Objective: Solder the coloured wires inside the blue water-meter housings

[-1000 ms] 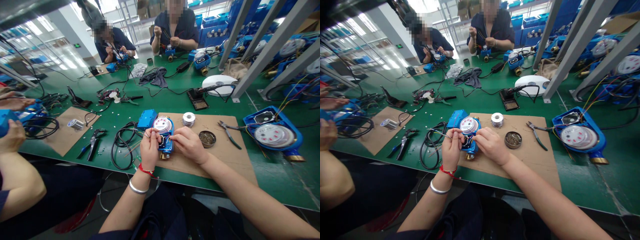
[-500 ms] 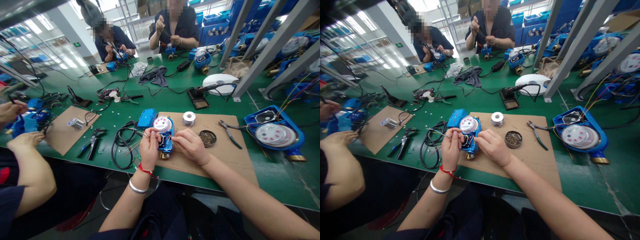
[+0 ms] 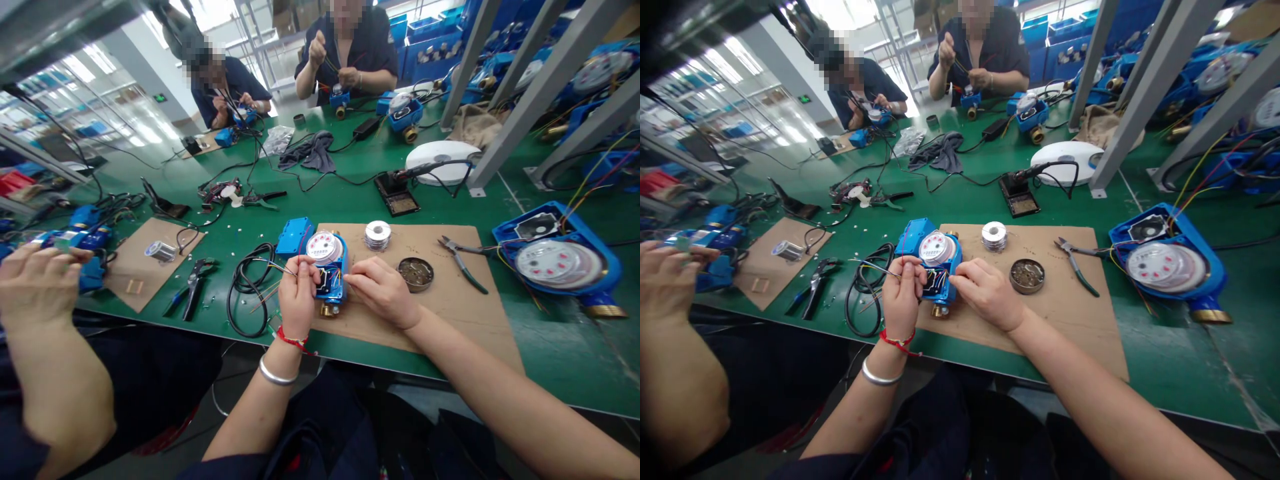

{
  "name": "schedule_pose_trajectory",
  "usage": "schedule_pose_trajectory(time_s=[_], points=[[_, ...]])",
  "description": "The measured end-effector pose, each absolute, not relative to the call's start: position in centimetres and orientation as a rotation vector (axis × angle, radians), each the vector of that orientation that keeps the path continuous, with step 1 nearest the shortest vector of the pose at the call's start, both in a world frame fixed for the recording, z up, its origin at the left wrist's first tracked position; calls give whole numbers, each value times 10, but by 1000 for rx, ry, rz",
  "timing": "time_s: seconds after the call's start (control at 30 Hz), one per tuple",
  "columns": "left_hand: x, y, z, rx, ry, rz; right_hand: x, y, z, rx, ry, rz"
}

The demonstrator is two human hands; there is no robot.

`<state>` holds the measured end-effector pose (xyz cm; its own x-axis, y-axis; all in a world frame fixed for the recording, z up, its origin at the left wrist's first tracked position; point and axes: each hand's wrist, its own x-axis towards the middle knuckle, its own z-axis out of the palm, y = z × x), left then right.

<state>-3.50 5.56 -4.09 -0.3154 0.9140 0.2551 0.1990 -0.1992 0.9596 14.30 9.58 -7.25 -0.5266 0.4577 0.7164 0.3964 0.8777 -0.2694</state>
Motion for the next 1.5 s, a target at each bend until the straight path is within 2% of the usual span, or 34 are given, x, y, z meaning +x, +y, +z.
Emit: schedule_pose_trajectory(time_s=[0.4,0.63,0.9,1.07,1.17,1.33,1.5], points=[[-41,52,-32,1296,1308,1548,143,93,-71,-693,-2038,219],[-42,54,-24,1273,1242,1536,135,97,-79,-887,-1916,459],[-39,55,-14,1221,1167,1699,128,97,-90,-842,-1919,605],[-31,50,5,1198,1043,1676,128,98,-89,-825,-1915,621],[-27,45,3,1326,1248,1619,129,100,-89,-818,-1928,621],[-25,45,-30,1605,1809,1471,129,100,-92,-793,-1902,698],[-25,47,-51,1607,1927,1491,138,113,-77,-782,-1652,993]])
